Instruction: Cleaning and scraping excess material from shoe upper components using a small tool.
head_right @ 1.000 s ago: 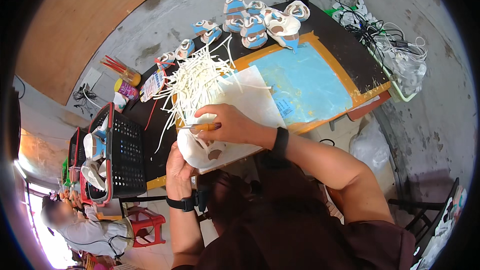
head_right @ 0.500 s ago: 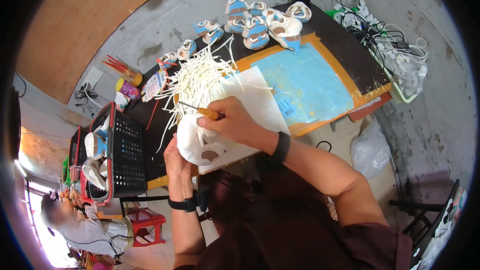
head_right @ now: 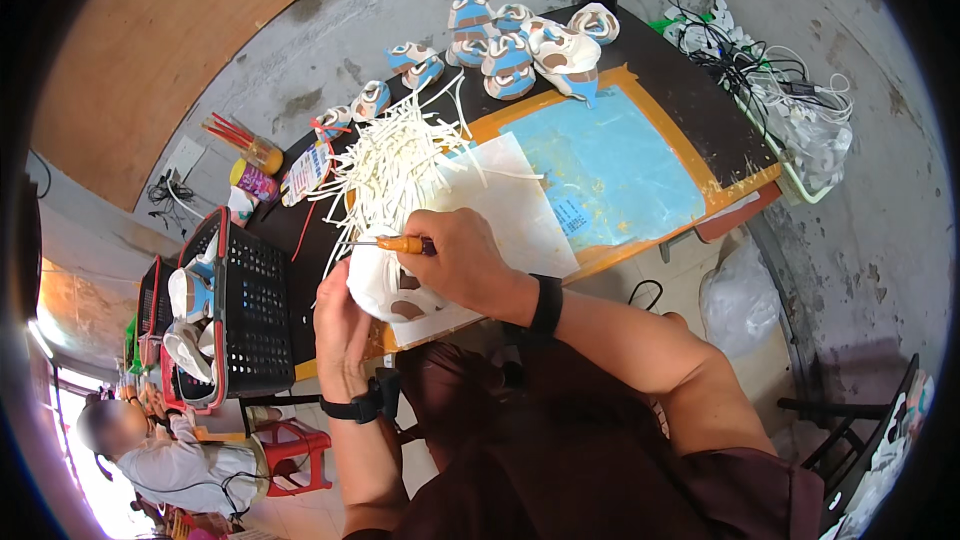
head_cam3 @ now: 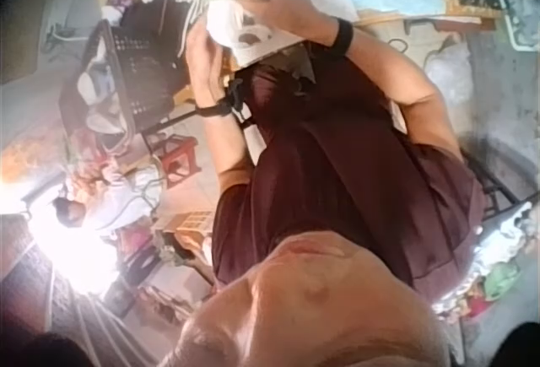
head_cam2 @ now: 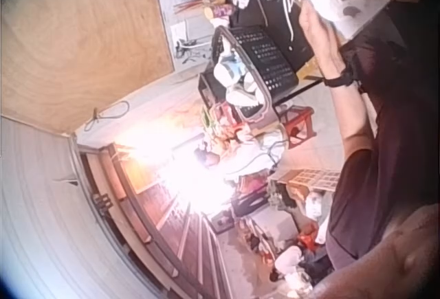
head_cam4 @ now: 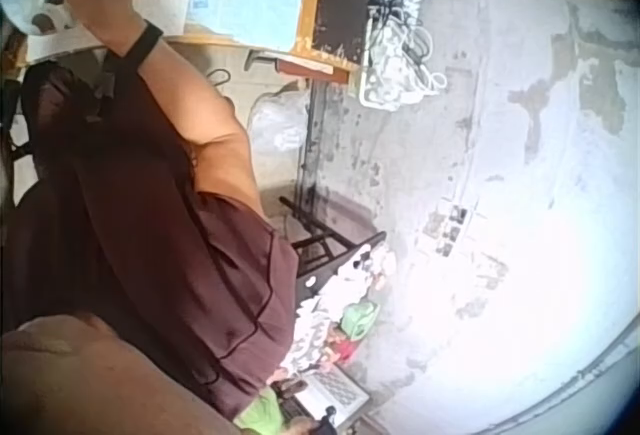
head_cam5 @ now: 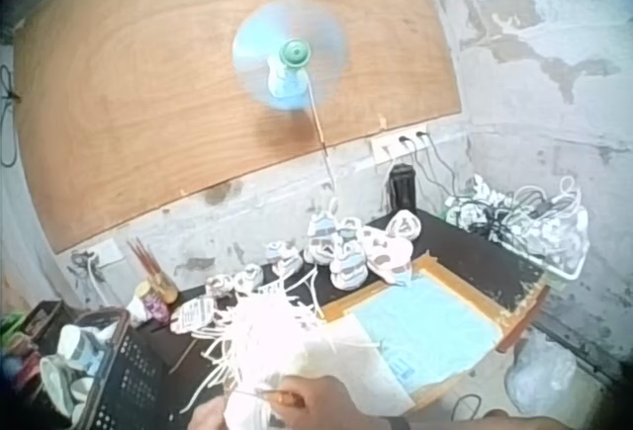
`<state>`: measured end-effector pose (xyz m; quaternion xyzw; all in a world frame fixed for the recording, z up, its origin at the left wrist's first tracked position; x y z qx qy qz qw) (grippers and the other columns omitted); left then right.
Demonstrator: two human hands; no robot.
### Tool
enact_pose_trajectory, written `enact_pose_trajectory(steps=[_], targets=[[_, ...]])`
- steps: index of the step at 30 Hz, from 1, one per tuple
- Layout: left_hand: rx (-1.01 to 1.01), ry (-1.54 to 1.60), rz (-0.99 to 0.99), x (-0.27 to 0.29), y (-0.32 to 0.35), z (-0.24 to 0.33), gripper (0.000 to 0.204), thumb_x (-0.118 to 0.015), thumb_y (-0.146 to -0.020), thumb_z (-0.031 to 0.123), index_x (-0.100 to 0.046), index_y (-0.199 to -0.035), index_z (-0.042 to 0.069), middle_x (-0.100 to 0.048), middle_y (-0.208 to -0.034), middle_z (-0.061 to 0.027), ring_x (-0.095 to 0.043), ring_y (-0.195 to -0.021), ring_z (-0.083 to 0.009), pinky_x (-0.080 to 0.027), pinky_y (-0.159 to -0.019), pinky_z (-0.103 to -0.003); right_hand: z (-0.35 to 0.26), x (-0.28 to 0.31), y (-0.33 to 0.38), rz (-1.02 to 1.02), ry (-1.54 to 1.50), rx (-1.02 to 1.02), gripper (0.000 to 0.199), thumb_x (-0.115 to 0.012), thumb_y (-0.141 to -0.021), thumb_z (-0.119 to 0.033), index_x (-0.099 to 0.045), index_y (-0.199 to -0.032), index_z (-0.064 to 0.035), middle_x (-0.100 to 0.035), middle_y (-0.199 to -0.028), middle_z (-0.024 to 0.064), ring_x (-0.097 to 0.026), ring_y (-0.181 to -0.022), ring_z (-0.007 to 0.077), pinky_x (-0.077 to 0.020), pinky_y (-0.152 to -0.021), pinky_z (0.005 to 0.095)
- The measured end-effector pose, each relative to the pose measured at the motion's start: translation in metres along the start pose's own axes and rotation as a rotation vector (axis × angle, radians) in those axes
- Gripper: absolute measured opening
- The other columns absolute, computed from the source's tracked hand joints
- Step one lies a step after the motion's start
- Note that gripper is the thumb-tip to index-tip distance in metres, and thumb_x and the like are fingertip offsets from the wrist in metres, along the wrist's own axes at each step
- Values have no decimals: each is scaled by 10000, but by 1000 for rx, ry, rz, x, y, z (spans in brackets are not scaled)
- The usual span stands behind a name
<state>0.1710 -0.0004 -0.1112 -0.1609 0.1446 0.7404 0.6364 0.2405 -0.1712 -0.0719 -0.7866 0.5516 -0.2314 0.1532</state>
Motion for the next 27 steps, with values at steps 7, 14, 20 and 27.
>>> enact_pose_trajectory(steps=[7,14,20,27], targets=[[-96,-444,-37,-26,9,9,295,-608,-900,82,-578,-1164,-45,-650,-1071,-91,-619,-972,-141,-482,-844,-276,5,-3,1,-29,-92,-125,175,-697,-818,-141,-635,-771,16,-512,-554,15,-415,-529,51,-364,-492,248],[48,-401,-31,-17,3,7,309,-667,-876,91,-594,-1147,-39,-668,-967,-58,-606,-873,-99,-487,-772,-249,19,-14,-13,-430,-54,-72,232,-724,-804,-202,-652,-903,-5,-540,-652,19,-444,-599,71,-393,-573,235],[171,-527,-152,-11,-1,-1,335,-667,-872,88,-592,-1170,-45,-656,-1025,-47,-592,-886,-88,-476,-797,-241,28,-20,-12,-448,6,65,268,-721,-785,-253,-610,-862,-22,-549,-697,54,-493,-635,148,-420,-631,270],[162,-276,-123,-11,-2,0,335,-669,-862,81,-592,-1164,-41,-660,-1020,-50,-604,-893,-94,-480,-810,-242,32,-38,-1,-443,-305,-103,264,-600,-870,-248,-531,-936,-3,-593,-751,165,-576,-685,271,-444,-654,382]])
Point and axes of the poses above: each hand's wrist, its own y-axis away from the middle knuckle, its own x-axis out of the back of the hand, z = x × y, the point moved 7 cm from there along -y, towards the middle knuckle
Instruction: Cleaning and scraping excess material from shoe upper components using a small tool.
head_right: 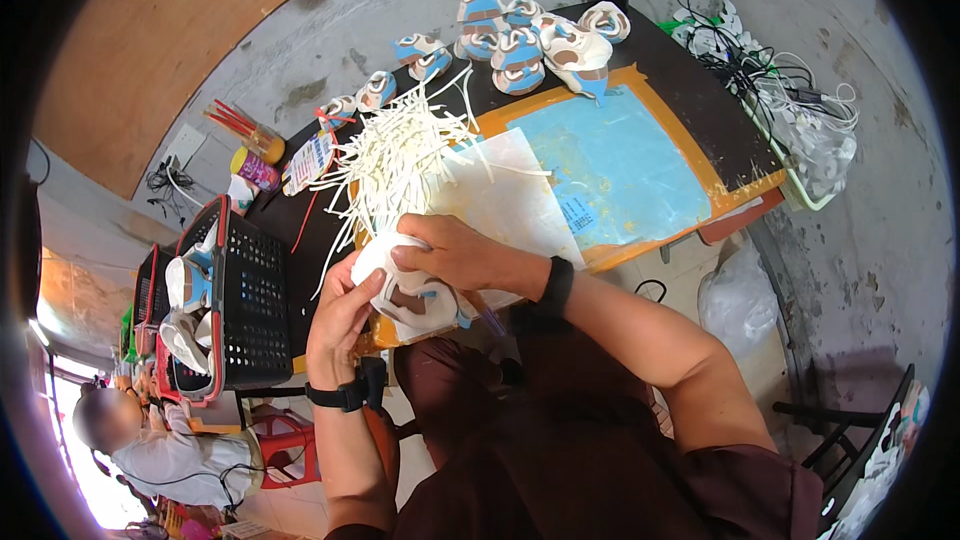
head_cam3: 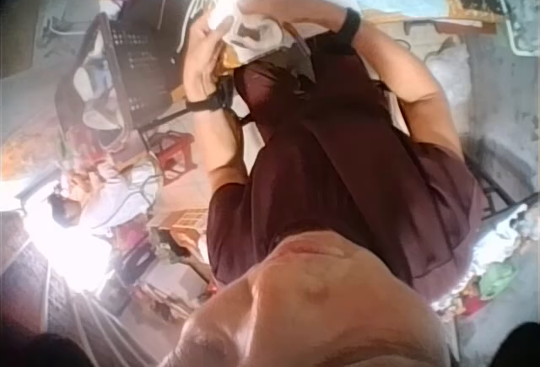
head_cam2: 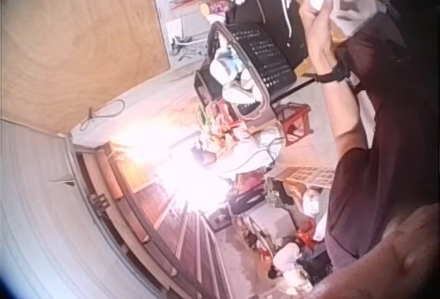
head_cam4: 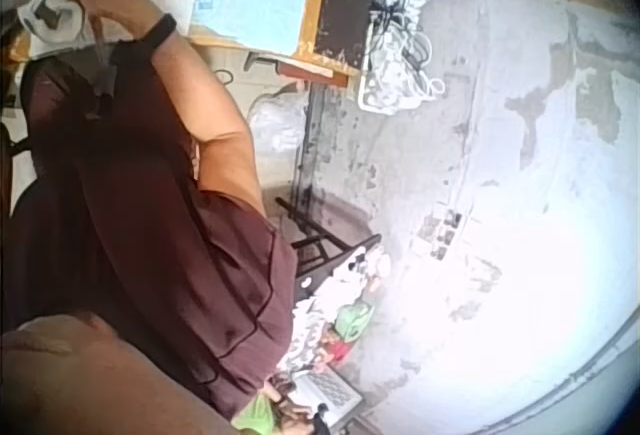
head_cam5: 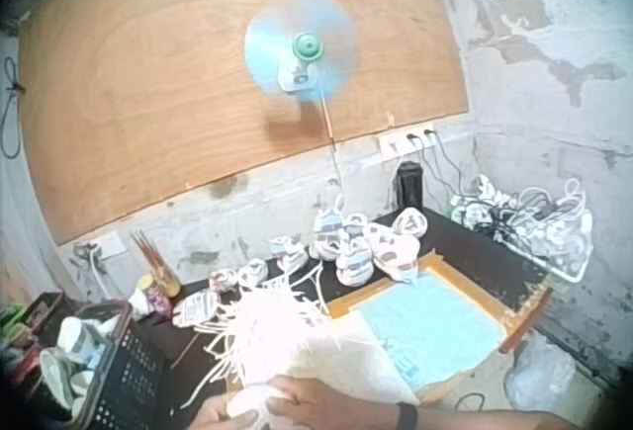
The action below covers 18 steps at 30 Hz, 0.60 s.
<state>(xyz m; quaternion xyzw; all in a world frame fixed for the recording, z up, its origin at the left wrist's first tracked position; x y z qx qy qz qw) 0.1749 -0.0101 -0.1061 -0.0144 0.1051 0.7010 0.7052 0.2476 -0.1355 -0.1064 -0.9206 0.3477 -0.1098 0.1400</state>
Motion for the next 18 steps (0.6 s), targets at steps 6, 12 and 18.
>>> enact_pose_trajectory(steps=[6,12,18], targets=[[-167,-170,239,23,-44,-32,300,-614,-865,-22,-564,-1161,-36,-669,-966,-33,-604,-793,-71,-461,-668,-198,45,39,-28,196,491,79,248,-586,-903,-245,-530,-975,-14,-578,-777,198,-585,-717,281,-449,-669,359],[-214,-213,279,19,-40,-31,345,-599,-865,-48,-537,-1205,-46,-661,-1049,-69,-619,-884,-84,-485,-746,-208,57,44,-19,245,343,-54,267,-603,-895,-245,-532,-970,1,-603,-799,204,-586,-687,285,-438,-642,376],[-115,-157,310,26,-37,-33,253,-626,-853,-35,-605,-1105,-21,-681,-1013,-61,-617,-885,-69,-488,-747,-201,15,47,-10,367,661,260,288,-647,-849,-210,-582,-1042,-7,-616,-839,145,-586,-732,288,-460,-617,362]])
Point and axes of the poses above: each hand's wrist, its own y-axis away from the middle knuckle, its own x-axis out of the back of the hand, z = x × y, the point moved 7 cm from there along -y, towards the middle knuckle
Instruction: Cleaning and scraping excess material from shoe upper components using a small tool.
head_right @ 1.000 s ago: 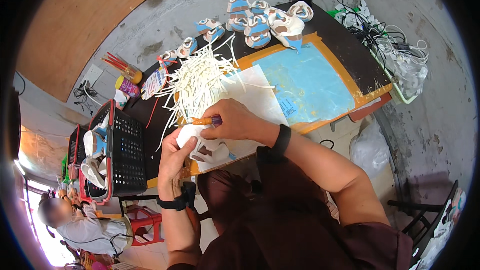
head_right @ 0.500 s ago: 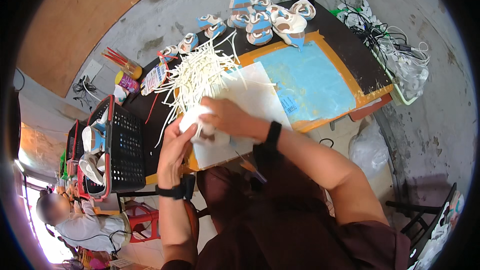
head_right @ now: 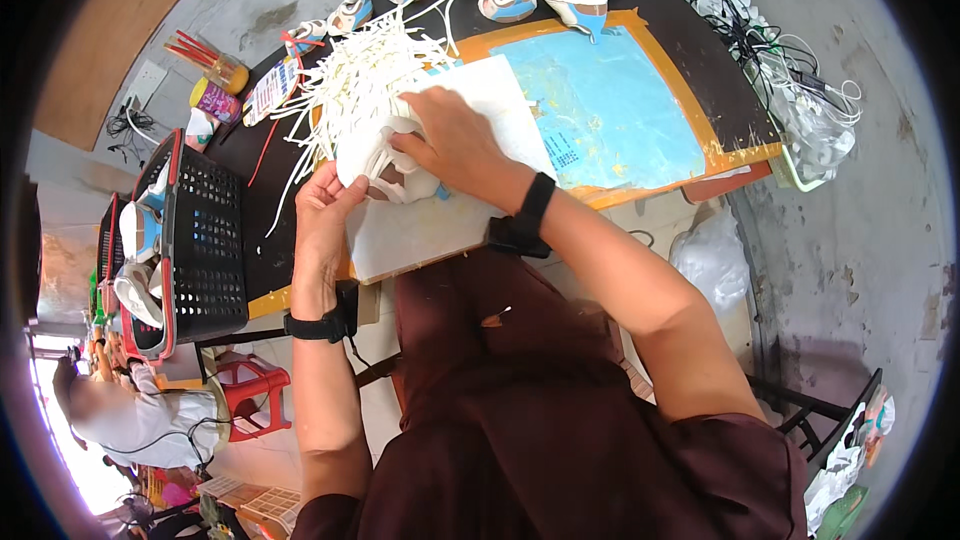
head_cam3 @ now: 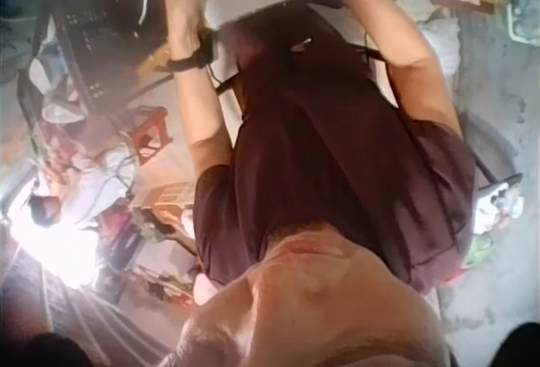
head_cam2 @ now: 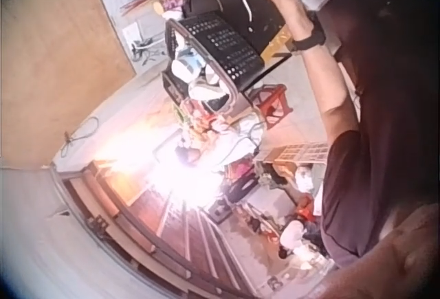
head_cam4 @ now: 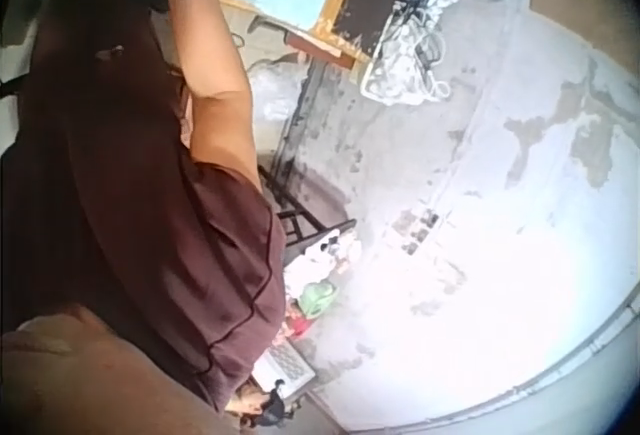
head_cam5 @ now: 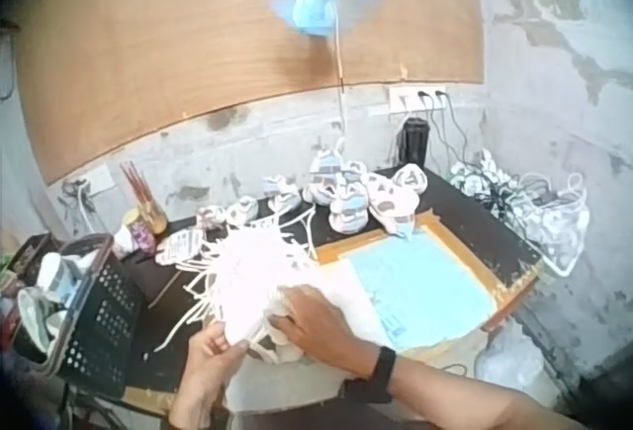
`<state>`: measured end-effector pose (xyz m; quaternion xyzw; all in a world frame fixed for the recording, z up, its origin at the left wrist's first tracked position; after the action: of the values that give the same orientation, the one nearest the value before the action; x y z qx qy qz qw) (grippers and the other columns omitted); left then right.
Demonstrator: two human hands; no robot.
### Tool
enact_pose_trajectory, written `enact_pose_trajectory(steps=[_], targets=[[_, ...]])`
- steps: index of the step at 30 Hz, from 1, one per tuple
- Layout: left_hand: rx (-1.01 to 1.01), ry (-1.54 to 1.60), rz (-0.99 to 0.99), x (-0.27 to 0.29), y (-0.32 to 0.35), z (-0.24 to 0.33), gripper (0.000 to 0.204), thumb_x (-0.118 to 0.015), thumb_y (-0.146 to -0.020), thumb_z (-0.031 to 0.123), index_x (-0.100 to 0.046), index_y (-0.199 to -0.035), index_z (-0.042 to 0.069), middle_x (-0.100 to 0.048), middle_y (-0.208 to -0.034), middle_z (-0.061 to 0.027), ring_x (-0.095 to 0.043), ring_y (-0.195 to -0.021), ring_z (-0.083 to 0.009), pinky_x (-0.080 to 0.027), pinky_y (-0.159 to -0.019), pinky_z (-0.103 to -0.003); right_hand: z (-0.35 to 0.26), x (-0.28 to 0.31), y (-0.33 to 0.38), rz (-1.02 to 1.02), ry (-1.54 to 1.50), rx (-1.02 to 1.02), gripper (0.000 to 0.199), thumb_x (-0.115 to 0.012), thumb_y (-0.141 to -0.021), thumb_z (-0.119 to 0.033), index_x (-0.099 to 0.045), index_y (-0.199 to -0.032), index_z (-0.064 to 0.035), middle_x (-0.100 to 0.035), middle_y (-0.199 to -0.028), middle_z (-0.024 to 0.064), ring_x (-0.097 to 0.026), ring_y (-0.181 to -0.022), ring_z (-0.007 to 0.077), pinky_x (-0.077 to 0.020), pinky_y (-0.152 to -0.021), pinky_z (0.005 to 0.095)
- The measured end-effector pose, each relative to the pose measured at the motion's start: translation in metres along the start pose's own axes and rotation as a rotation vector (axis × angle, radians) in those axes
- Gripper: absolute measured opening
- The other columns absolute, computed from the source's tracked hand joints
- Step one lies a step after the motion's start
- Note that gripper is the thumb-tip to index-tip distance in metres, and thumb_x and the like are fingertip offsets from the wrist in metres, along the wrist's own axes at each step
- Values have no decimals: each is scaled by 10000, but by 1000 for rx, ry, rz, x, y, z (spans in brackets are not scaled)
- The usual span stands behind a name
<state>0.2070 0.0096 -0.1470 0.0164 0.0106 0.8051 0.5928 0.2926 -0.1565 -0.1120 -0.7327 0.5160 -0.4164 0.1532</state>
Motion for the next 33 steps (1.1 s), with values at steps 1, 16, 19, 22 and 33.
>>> enact_pose_trajectory(steps=[1,16,19,22,33], targets=[[-32,9,5,0,1,-1,200,-637,-850,-25,-630,-1050,-18,-689,-965,-44,-614,-832,-57,-481,-706,-192,-26,22,2,170,158,157,291,-665,-825,-196,-595,-1039,-11,-616,-849,129,-584,-739,297,-464,-609,366],[40,125,-63,-3,9,-6,265,-634,-841,-39,-597,-1104,-29,-686,-1014,-94,-641,-877,-111,-498,-790,-240,-34,-102,276,-873,114,249,42,-606,-700,-80,-619,-705,-40,-606,-770,162,-626,-706,317,-514,-587,418],[70,151,-72,-12,9,0,303,-653,-832,-25,-590,-1128,-29,-685,-1015,-97,-644,-863,-118,-505,-773,-243,-35,-97,268,-895,111,228,60,-605,-701,-86,-626,-724,-35,-617,-739,168,-636,-712,322,-512,-584,423],[89,113,-110,-19,6,-4,311,-672,-831,-2,-599,-1133,-23,-686,-1002,-77,-643,-853,-127,-508,-777,-256,-38,-72,247,-1083,115,30,64,-585,-730,-59,-633,-741,-18,-639,-761,176,-641,-743,341,-516,-596,426],[126,263,-194,-31,22,17,274,-636,-870,31,-604,-1136,-27,-669,-1057,-110,-647,-898,-160,-513,-811,-299,-30,45,94,-507,-815,-614,148,-571,-930,-151,-594,-1025,-40,-573,-828,-17,-521,-713,49,-444,-638,218]])
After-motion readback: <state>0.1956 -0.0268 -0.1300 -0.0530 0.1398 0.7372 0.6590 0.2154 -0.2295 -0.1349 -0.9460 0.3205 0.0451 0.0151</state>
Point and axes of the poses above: each hand's wrist, its own y-axis away from the middle knuckle, its own x-axis out of the back of the hand, z = x × y, the point moved 7 cm from there along -y, towards the middle knuckle
